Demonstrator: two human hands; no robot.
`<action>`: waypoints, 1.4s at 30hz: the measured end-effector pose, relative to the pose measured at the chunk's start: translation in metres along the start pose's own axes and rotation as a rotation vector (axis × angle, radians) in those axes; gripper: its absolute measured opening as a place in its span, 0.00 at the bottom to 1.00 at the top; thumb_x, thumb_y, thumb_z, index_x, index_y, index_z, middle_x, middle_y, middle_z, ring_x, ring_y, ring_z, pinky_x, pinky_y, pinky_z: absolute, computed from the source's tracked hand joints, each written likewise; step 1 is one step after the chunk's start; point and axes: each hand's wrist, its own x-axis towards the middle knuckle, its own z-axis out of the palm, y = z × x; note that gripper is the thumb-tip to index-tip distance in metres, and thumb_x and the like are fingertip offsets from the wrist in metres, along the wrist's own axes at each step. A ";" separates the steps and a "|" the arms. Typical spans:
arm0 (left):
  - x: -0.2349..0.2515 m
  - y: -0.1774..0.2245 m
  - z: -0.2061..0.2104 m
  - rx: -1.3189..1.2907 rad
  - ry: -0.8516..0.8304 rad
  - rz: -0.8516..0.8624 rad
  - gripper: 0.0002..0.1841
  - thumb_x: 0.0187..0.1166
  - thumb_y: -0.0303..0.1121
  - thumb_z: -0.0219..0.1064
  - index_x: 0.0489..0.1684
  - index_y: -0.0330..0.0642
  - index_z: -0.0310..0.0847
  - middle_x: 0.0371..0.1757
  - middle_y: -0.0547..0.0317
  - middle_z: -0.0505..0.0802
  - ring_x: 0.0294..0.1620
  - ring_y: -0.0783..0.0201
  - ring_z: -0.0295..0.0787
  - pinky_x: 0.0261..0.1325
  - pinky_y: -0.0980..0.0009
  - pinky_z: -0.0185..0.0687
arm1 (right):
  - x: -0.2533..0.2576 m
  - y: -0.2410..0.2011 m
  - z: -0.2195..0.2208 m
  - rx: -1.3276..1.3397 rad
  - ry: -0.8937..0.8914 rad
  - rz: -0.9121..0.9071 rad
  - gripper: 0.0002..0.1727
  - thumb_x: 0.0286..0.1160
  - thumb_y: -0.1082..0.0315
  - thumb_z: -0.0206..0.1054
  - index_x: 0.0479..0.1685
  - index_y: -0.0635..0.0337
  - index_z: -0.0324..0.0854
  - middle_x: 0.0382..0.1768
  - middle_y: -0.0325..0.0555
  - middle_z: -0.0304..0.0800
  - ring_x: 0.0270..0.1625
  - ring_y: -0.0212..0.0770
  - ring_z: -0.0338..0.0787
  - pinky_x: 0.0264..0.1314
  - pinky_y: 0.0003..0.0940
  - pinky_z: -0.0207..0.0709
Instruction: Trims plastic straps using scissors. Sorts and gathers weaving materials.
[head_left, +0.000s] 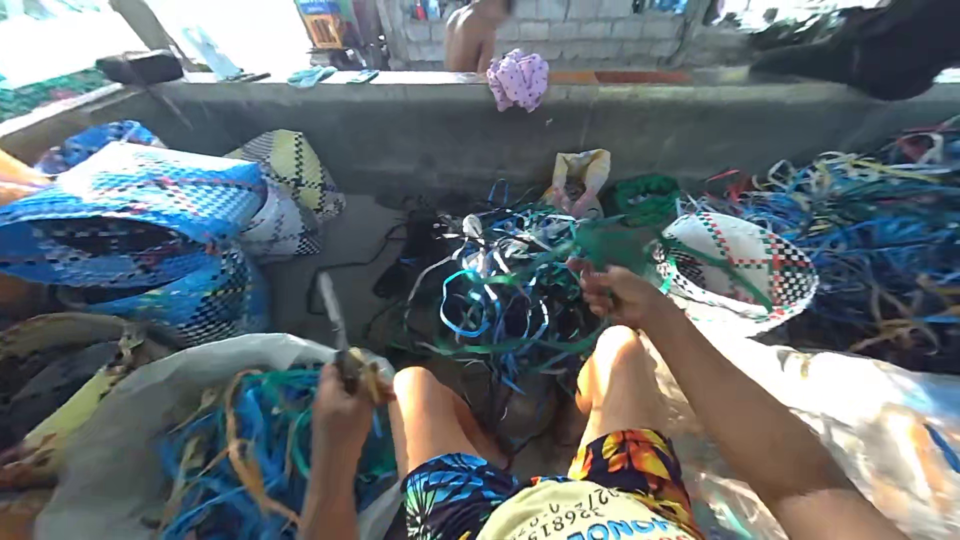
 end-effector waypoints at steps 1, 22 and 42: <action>0.003 0.002 0.021 -0.009 -0.069 0.041 0.27 0.83 0.33 0.59 0.76 0.25 0.59 0.38 0.54 0.89 0.31 0.66 0.92 0.39 0.62 0.93 | -0.008 0.006 -0.008 -0.002 -0.054 0.044 0.11 0.91 0.61 0.50 0.57 0.46 0.77 0.18 0.24 0.71 0.14 0.21 0.68 0.17 0.16 0.68; 0.115 -0.016 0.074 -0.031 -0.292 0.055 0.22 0.84 0.32 0.60 0.73 0.34 0.65 0.38 0.58 0.85 0.28 0.69 0.83 0.34 0.68 0.85 | -0.097 -0.053 -0.119 -0.405 0.888 -0.030 0.14 0.91 0.56 0.57 0.46 0.56 0.78 0.20 0.32 0.71 0.16 0.26 0.67 0.18 0.23 0.65; 0.060 0.093 0.186 -0.059 -0.577 0.375 0.37 0.74 0.28 0.75 0.81 0.36 0.57 0.69 0.47 0.87 0.59 0.57 0.89 0.59 0.55 0.87 | -0.010 -0.060 0.040 -0.788 0.182 -0.076 0.19 0.95 0.55 0.50 0.47 0.58 0.82 0.23 0.35 0.70 0.20 0.27 0.65 0.23 0.24 0.62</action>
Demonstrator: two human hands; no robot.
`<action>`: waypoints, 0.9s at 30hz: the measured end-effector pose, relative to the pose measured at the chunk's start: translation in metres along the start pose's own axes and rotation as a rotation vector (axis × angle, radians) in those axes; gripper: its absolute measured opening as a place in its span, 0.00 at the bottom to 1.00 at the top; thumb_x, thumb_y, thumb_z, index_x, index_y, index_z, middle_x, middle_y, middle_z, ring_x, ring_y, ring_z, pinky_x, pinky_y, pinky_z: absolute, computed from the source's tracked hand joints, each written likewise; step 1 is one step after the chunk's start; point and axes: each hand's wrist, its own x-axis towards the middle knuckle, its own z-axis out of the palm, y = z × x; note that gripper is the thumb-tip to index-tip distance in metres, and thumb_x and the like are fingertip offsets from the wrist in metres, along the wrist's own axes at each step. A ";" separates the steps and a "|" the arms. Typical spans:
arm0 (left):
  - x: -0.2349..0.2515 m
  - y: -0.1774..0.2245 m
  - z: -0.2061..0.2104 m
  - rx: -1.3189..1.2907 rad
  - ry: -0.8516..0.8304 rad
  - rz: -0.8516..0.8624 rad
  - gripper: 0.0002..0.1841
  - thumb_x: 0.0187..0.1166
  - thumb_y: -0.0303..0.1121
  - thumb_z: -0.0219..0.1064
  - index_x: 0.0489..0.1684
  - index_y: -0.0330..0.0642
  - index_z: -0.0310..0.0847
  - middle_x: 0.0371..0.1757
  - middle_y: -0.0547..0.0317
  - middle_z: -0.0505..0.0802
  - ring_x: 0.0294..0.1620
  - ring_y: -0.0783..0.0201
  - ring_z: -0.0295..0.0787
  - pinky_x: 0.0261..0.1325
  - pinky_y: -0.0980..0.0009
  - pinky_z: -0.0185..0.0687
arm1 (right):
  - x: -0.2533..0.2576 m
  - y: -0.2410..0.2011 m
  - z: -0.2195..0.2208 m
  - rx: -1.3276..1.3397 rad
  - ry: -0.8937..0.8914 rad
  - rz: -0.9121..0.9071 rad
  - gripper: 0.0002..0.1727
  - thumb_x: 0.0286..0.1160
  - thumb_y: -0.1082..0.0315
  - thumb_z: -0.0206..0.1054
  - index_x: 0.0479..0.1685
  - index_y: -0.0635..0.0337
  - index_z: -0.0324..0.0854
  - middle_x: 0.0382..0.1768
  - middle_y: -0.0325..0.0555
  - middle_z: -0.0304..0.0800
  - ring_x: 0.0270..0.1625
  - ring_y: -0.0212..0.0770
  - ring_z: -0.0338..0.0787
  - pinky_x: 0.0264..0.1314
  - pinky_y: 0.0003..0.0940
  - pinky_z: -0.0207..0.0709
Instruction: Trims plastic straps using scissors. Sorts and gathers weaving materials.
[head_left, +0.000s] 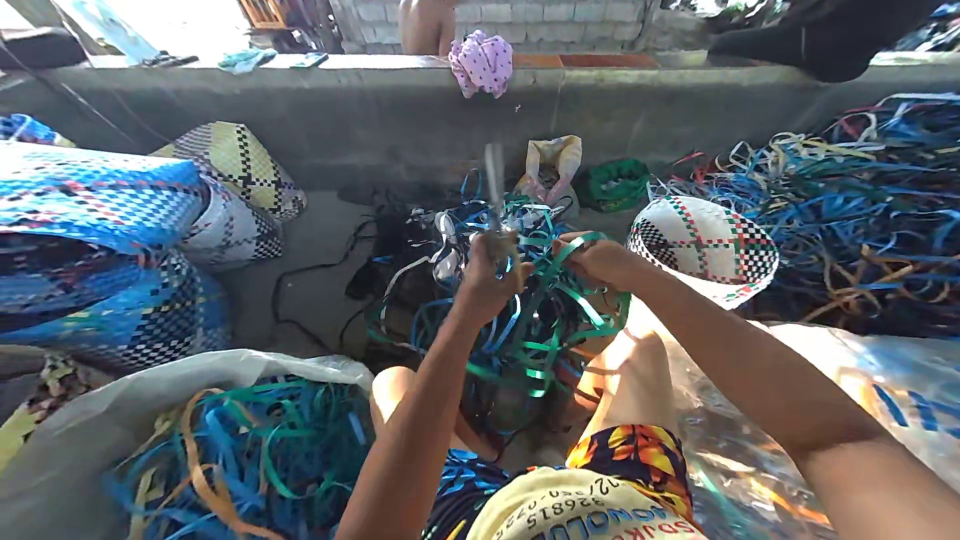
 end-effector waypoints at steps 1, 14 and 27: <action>0.005 0.005 0.005 0.027 -0.060 -0.011 0.37 0.74 0.28 0.75 0.81 0.36 0.56 0.67 0.47 0.88 0.60 0.56 0.90 0.61 0.54 0.87 | 0.000 -0.004 -0.001 0.028 -0.043 -0.038 0.18 0.94 0.56 0.51 0.46 0.57 0.82 0.22 0.34 0.70 0.19 0.26 0.64 0.22 0.22 0.61; 0.013 -0.036 -0.141 -0.247 0.276 -0.059 0.15 0.82 0.31 0.64 0.62 0.47 0.67 0.38 0.70 0.84 0.31 0.75 0.83 0.39 0.72 0.87 | -0.026 0.072 -0.122 0.041 0.190 0.094 0.18 0.93 0.56 0.52 0.41 0.59 0.81 0.16 0.30 0.66 0.12 0.24 0.59 0.15 0.21 0.57; -0.020 -0.011 -0.155 -0.072 0.534 -0.271 0.27 0.90 0.35 0.56 0.84 0.37 0.53 0.63 0.52 0.88 0.58 0.65 0.91 0.60 0.65 0.88 | -0.043 0.037 -0.118 0.371 0.695 -0.063 0.16 0.93 0.60 0.42 0.44 0.50 0.76 0.17 0.24 0.62 0.14 0.23 0.58 0.17 0.21 0.59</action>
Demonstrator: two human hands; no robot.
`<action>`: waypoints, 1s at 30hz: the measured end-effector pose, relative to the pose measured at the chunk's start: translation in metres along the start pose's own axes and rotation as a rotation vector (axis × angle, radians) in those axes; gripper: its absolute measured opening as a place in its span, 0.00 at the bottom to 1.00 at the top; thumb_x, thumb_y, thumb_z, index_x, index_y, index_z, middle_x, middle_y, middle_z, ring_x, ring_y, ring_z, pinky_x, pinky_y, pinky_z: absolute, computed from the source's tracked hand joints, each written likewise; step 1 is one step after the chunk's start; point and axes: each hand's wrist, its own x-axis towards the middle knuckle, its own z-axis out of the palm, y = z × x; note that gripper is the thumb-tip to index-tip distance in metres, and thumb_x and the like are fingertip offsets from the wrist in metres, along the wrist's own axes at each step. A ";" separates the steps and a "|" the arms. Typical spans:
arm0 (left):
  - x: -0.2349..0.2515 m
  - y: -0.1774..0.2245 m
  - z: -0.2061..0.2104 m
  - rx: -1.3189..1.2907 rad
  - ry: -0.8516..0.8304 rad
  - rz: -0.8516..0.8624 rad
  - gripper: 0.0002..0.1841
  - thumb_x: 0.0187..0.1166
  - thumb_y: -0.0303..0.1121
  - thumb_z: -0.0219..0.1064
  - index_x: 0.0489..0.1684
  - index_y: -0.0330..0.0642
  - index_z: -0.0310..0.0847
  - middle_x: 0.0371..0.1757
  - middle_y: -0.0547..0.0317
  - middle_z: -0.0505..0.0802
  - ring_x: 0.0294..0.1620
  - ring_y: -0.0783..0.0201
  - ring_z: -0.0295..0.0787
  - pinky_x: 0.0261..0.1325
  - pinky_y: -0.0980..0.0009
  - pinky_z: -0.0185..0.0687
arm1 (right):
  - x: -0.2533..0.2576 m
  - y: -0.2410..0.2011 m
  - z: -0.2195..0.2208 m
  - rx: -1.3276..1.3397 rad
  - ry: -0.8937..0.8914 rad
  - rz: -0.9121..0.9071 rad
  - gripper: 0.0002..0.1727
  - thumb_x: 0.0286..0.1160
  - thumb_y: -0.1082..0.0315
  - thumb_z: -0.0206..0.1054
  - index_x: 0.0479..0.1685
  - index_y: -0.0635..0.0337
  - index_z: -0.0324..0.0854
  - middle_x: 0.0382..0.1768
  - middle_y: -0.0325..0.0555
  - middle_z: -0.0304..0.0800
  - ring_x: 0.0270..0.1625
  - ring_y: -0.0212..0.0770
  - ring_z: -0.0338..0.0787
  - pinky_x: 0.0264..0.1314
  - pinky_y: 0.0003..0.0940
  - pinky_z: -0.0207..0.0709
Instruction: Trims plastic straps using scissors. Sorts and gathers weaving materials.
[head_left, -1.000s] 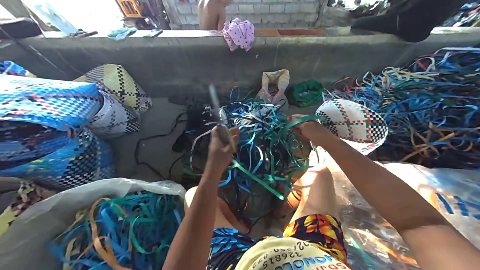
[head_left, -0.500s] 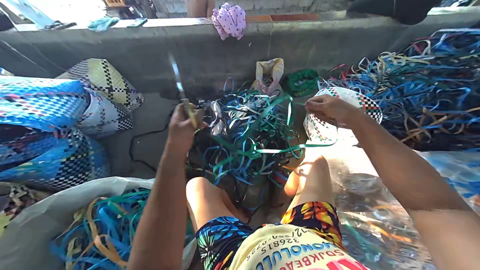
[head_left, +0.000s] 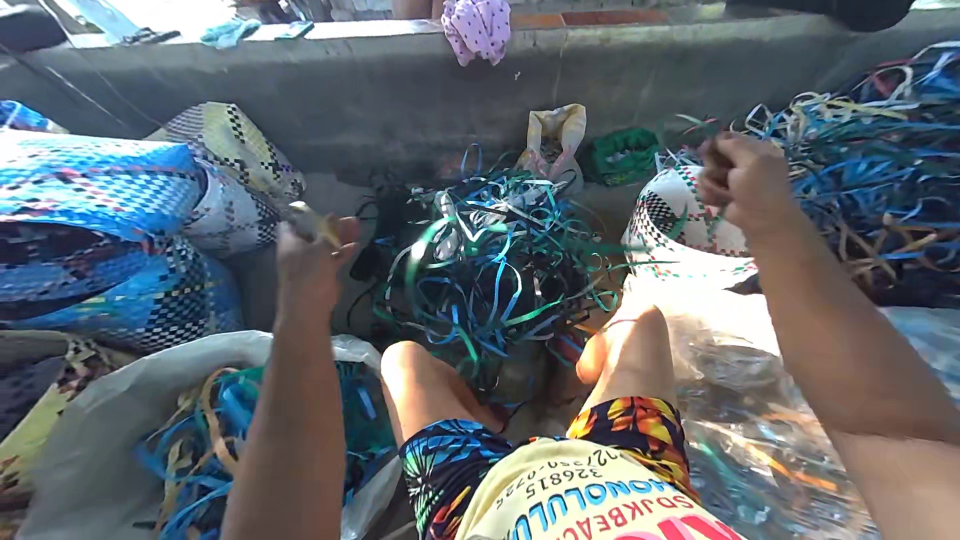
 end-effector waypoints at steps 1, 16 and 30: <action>-0.013 0.013 0.023 -0.074 -0.108 -0.004 0.21 0.91 0.34 0.52 0.78 0.36 0.57 0.55 0.53 0.92 0.52 0.62 0.94 0.56 0.63 0.92 | -0.012 -0.012 0.026 -0.047 -0.113 -0.071 0.15 0.93 0.63 0.42 0.51 0.55 0.76 0.20 0.26 0.66 0.15 0.23 0.62 0.19 0.21 0.62; -0.063 0.086 0.141 -0.732 -0.399 0.261 0.09 0.87 0.21 0.52 0.56 0.46 0.64 0.28 0.65 0.85 0.20 0.71 0.81 0.23 0.77 0.82 | -0.166 0.018 0.168 0.405 -1.068 0.035 0.54 0.73 0.21 0.49 0.75 0.67 0.73 0.59 0.45 0.91 0.57 0.39 0.93 0.60 0.39 0.88; -0.066 -0.077 -0.081 -0.553 -0.267 -0.122 0.10 0.84 0.39 0.54 0.47 0.61 0.84 0.23 0.79 0.83 0.15 0.84 0.70 0.19 0.87 0.68 | 0.053 0.044 0.074 1.130 0.142 0.282 0.19 0.92 0.61 0.46 0.26 0.48 0.67 0.07 0.29 0.63 0.08 0.24 0.66 0.15 0.18 0.68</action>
